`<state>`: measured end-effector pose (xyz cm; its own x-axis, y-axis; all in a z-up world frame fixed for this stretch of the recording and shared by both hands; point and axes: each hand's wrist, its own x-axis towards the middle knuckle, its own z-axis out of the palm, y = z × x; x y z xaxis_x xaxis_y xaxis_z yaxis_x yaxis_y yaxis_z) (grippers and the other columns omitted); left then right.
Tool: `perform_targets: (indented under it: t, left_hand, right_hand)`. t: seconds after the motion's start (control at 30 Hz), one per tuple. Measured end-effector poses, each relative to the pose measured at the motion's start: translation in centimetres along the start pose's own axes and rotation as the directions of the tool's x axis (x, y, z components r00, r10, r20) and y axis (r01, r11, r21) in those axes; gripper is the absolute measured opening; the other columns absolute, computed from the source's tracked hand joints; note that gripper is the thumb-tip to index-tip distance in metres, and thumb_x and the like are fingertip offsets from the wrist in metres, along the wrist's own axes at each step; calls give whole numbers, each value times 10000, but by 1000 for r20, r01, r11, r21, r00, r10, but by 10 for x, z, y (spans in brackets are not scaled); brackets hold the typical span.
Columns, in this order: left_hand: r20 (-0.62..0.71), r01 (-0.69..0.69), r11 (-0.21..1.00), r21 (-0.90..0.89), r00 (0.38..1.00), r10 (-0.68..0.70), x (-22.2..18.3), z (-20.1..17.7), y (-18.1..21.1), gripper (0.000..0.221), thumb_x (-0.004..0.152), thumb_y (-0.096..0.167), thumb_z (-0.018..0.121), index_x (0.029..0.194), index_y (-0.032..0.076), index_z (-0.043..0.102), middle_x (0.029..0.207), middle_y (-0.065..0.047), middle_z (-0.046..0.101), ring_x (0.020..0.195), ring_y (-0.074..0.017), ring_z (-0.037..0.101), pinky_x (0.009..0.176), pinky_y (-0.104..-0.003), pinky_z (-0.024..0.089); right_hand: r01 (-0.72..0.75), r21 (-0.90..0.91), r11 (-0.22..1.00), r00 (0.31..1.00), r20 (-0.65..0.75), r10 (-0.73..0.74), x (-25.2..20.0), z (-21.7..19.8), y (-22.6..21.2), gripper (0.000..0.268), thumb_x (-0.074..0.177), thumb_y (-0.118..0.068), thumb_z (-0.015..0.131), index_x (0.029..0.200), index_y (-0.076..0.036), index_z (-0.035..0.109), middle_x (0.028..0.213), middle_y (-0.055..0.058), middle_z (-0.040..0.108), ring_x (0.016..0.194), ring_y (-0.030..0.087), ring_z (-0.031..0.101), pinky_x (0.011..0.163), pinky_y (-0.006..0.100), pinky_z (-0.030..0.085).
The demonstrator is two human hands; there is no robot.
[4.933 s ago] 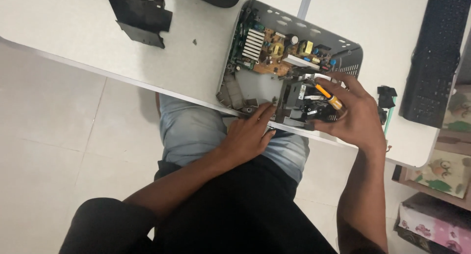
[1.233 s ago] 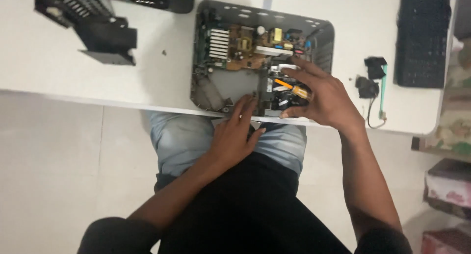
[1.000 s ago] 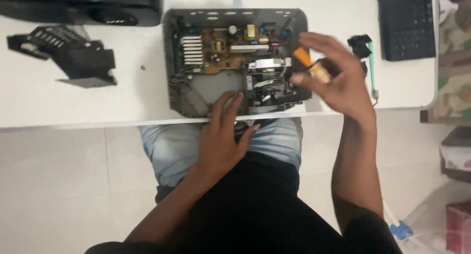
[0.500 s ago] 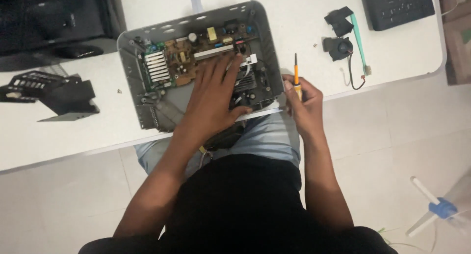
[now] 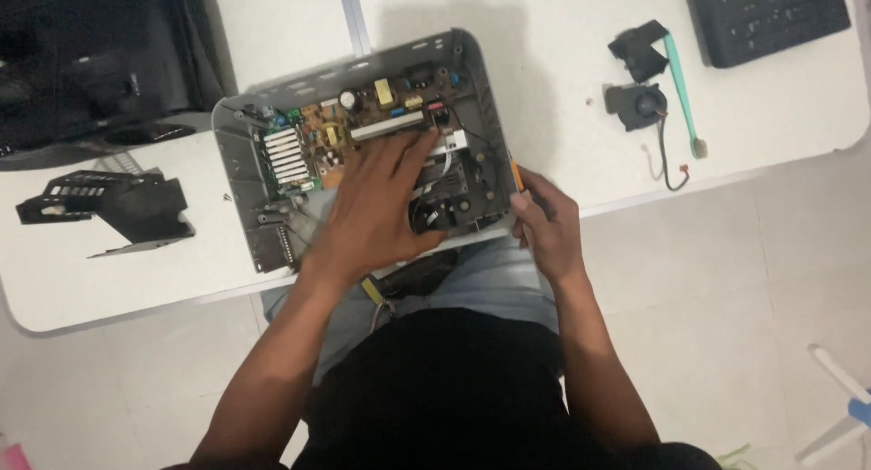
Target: Disassembling a digital projector to access and secure internal components using a screwdriver and manual manipulation.
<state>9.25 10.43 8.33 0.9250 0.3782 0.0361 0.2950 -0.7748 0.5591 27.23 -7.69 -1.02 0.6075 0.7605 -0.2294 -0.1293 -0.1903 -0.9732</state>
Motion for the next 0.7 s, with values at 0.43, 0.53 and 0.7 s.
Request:
perform_targets:
  t: [0.43, 0.53, 0.7]
  left_hand:
    - [-129, 72, 990, -122, 988, -87, 2, 2, -11, 1099, 545, 320, 916, 1541, 103, 504, 1405, -193, 591, 1287, -473, 562, 996, -650, 483]
    - [-107, 106, 984, -146, 987, -123, 4, 2, -11, 1056, 561, 288, 896, 1525, 81, 518, 1396, -241, 581, 1281, -518, 549, 975, -683, 486]
    - [-126, 110, 990, -89, 985, -121, 0, 14, -22, 1014, 542, 394, 898, 1460, 120, 566, 1370, -148, 579, 1284, -425, 586, 942, -620, 546]
  right_hand:
    - [-127, 10, 992, 992, -6, 127, 6, -2, 0, 685, 765, -530, 736, 1264, -61, 718, 698, 152, 611, 562, 200, 566, 439, 348, 505]
    - [-121, 17, 992, 993, 17, 121, 9, -2, -4, 648, 770, -467, 724, 1258, -41, 714, 731, 152, 626, 583, 192, 567, 448, 353, 518]
    - [-39, -9, 999, 998, 41, 39, 17, 2, -20, 655, 768, -486, 701, 1242, -35, 723, 799, 163, 664, 591, 195, 544, 458, 362, 487]
